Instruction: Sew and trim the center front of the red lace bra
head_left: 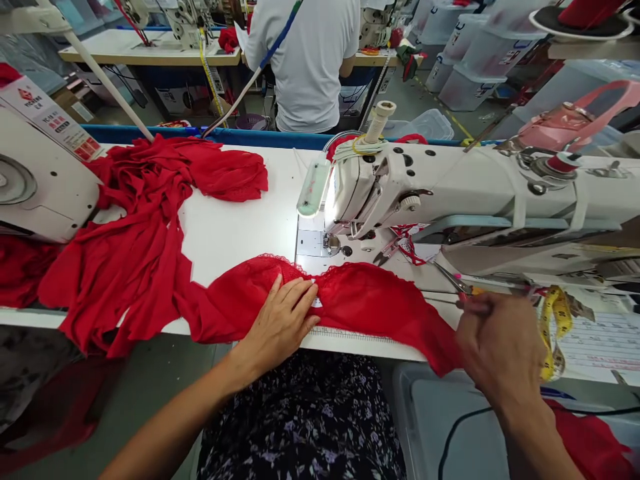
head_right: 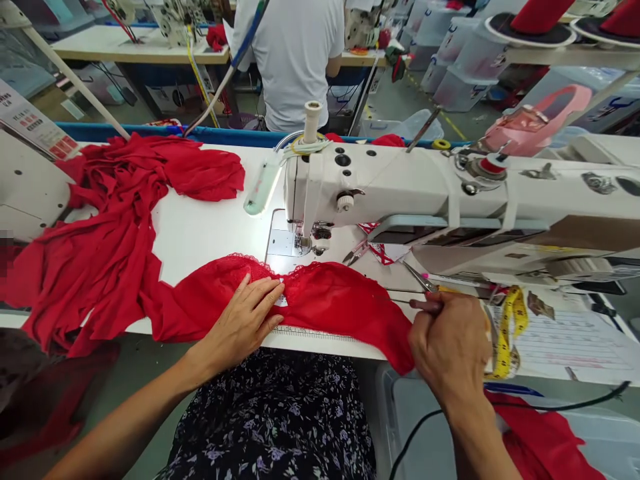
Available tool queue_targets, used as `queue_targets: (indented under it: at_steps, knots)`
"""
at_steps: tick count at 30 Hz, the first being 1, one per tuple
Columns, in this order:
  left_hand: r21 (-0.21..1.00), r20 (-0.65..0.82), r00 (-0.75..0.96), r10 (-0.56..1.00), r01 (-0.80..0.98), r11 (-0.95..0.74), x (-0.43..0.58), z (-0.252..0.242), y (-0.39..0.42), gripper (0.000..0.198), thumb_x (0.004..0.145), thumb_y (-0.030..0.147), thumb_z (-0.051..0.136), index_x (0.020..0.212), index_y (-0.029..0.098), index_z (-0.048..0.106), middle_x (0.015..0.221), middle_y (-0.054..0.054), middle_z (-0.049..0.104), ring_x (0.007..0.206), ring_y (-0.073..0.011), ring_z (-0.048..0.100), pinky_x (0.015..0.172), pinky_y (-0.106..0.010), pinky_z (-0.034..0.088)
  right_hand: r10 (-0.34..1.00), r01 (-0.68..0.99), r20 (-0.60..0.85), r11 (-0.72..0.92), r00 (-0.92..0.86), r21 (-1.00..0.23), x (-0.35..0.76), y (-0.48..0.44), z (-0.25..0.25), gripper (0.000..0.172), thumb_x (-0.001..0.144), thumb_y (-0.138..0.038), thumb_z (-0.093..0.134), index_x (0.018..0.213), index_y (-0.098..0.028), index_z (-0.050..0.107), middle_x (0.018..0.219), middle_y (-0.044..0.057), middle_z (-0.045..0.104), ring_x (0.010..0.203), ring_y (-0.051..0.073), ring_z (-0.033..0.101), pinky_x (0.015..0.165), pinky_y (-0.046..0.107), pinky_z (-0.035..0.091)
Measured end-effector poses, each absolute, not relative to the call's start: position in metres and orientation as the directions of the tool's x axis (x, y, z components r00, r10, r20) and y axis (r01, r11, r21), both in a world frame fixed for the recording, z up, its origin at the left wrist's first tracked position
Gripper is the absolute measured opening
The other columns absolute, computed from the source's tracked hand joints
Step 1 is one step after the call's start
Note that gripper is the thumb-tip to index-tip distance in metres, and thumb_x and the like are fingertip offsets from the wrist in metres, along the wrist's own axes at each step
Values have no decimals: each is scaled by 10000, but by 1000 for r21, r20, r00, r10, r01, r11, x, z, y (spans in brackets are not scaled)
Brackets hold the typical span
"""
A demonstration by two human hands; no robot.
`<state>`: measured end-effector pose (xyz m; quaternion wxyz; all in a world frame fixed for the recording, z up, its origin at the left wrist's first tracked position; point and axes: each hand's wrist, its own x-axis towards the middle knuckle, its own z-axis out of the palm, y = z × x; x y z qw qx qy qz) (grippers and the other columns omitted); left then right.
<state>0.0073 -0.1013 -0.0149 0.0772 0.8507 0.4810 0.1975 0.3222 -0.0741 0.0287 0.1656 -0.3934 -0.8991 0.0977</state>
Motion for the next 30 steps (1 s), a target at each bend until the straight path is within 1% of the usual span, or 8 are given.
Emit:
queue_targets:
  at_steps: [6, 10, 12, 16, 19, 23, 26, 30]
  knots:
    - [251, 289, 504, 814, 780, -573, 4, -12, -93, 400, 1006, 333, 497, 1338, 117, 552, 1355, -155, 592, 1224, -274, 557, 1122, -563, 400, 696, 592, 266, 712, -667, -377, 250, -68, 23, 558, 799, -133, 476, 1329, -277, 573, 1200, 96, 650, 1118, 306, 582, 931, 498, 487]
    - [204, 327, 514, 793, 781, -590, 2, -15, -86, 305, 1011, 277, 487, 1258, 150, 612, 1345, -113, 620, 1161, -258, 569, 1060, -521, 442, 613, 478, 327, 778, -719, -406, 219, -50, 11, 621, 740, -33, 437, 1317, -227, 555, 1244, 108, 638, 1131, 262, 575, 943, 446, 504]
    - [200, 348, 512, 786, 778, -595, 1, -17, -83, 283, 999, 262, 510, 1238, 168, 629, 1341, -95, 630, 1161, -258, 558, 1058, -510, 442, 579, 454, 331, 804, -745, -384, 211, -40, 2, 617, 714, -5, 431, 1285, -196, 565, 1218, 118, 654, 1122, 254, 588, 930, 425, 523]
    - [201, 362, 487, 795, 792, -576, -3, -20, -84, 333, 981, 249, 540, 1303, 203, 607, 1367, -80, 617, 1198, -269, 530, 1080, -511, 426, 550, 481, 367, 835, -750, -268, 209, -33, -13, 569, 720, 2, 438, 1243, -163, 591, 1214, 124, 675, 1135, 259, 609, 945, 413, 531]
    - [210, 337, 465, 819, 810, -547, -4, -21, -86, 380, 983, 249, 533, 1358, 196, 569, 1387, -80, 605, 1208, -272, 526, 1095, -520, 409, 559, 527, 374, 828, -740, -192, 214, -36, -16, 534, 738, -18, 456, 1235, -142, 609, 1234, 134, 678, 1152, 273, 611, 964, 414, 521]
    - [215, 335, 458, 823, 813, -541, -4, -21, -85, 377, 978, 247, 541, 1349, 191, 579, 1380, -78, 612, 1199, -269, 528, 1097, -512, 404, 588, 588, 359, 800, -725, -122, 215, -39, -16, 484, 760, -49, 488, 1212, -132, 638, 1246, 129, 685, 1153, 290, 609, 944, 427, 512]
    - [209, 343, 455, 822, 816, -539, -5, -20, -84, 377, 973, 253, 553, 1344, 198, 588, 1383, -73, 610, 1193, -264, 533, 1098, -503, 402, 595, 611, 392, 785, -702, -98, 213, -40, -16, 444, 792, -45, 488, 1198, -127, 650, 1235, 108, 696, 1130, 274, 615, 933, 412, 505]
    - [180, 344, 448, 825, 831, -526, -4, -18, -84, 373, 980, 273, 546, 1345, 211, 594, 1405, -70, 593, 1205, -264, 533, 1105, -506, 388, 623, 637, 392, 763, -677, -112, 212, -40, -16, 432, 792, -34, 513, 1193, -107, 656, 1220, 99, 703, 1087, 262, 623, 914, 392, 500]
